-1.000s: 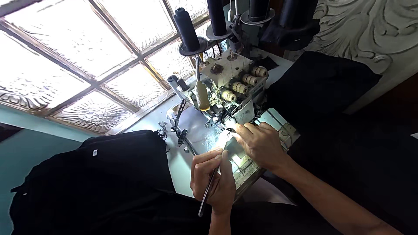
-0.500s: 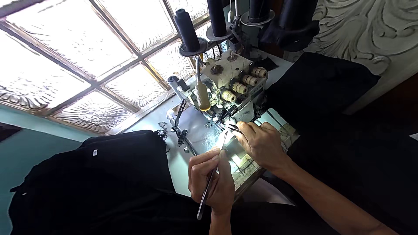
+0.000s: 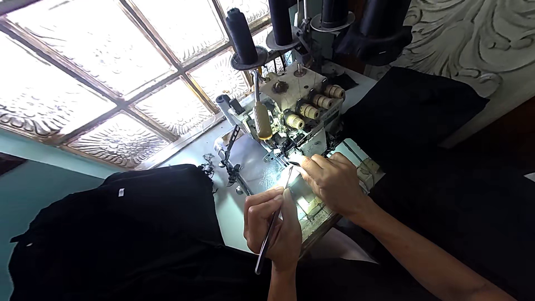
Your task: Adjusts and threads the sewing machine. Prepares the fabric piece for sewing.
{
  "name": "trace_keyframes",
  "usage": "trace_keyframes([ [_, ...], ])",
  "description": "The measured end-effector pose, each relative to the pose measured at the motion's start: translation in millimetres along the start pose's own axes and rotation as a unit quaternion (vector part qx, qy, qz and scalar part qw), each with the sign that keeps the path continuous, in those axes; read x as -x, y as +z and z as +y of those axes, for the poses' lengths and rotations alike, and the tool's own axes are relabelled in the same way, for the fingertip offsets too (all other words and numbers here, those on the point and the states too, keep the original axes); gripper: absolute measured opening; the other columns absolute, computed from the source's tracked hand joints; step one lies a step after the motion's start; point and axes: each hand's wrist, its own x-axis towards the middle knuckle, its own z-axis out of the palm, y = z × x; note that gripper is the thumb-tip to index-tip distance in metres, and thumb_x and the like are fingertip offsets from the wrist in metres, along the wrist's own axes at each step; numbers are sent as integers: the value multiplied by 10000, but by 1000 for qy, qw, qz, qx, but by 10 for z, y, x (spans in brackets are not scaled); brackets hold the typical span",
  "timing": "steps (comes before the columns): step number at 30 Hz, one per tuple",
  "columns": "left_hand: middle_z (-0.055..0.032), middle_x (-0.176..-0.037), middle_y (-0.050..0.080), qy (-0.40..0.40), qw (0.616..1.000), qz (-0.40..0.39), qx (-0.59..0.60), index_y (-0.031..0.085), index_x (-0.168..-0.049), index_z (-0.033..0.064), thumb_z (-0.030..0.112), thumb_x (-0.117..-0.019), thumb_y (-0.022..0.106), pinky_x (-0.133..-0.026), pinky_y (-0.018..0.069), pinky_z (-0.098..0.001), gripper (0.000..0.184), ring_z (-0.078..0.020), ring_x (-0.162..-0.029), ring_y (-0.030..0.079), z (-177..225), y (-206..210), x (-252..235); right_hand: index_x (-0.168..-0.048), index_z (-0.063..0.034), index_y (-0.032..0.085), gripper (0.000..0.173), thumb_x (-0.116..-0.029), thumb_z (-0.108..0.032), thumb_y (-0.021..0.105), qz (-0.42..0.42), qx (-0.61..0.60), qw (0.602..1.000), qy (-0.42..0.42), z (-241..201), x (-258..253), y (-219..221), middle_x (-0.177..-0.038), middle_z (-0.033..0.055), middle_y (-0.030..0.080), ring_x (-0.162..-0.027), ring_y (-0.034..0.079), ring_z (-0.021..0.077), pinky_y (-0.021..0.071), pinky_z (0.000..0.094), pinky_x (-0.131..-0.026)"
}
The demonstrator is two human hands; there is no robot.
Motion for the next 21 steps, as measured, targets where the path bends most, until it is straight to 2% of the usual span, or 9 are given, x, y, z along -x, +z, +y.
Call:
trace_keyframes([
  [4,36,-894,669,2,1000,-2,2,638,-857,98,26,-875,693,-746,613,-200,92,-54,-873,703,4,3,-6,-1015,-21,770,223,-970,-162,603,-16,-13,999,33,-12,-2,-8,-688,95,636,-528,570,227,395,353,-513],
  [8,44,-888,663,1,1000,6,6,645,-858,106,21,-870,693,-752,618,-210,98,-54,-865,701,1,-6,-10,-1012,4,721,220,-993,-169,586,-28,-18,995,94,15,17,-22,-758,126,683,-596,655,262,483,389,-541],
  [14,69,-874,655,-8,1000,28,-6,657,-848,124,17,-853,691,-722,601,-178,112,-26,-843,686,-25,-7,-60,-986,18,673,229,-967,-209,654,-34,10,987,157,229,146,-6,-671,147,643,-537,634,323,465,458,-498],
  [16,79,-866,655,-15,999,46,-16,653,-837,130,18,-861,681,-713,595,-179,118,-19,-828,677,-80,6,-95,-1028,37,680,254,-976,-211,660,-53,24,983,173,381,225,16,-704,179,659,-560,647,358,489,500,-514],
  [21,54,-853,646,-49,992,98,-63,610,-794,98,-24,-803,640,-708,583,-203,126,-32,-825,668,-269,116,-136,-1099,60,671,288,-994,-208,657,-110,46,969,215,708,452,202,-791,244,686,-709,695,440,523,590,-658],
])
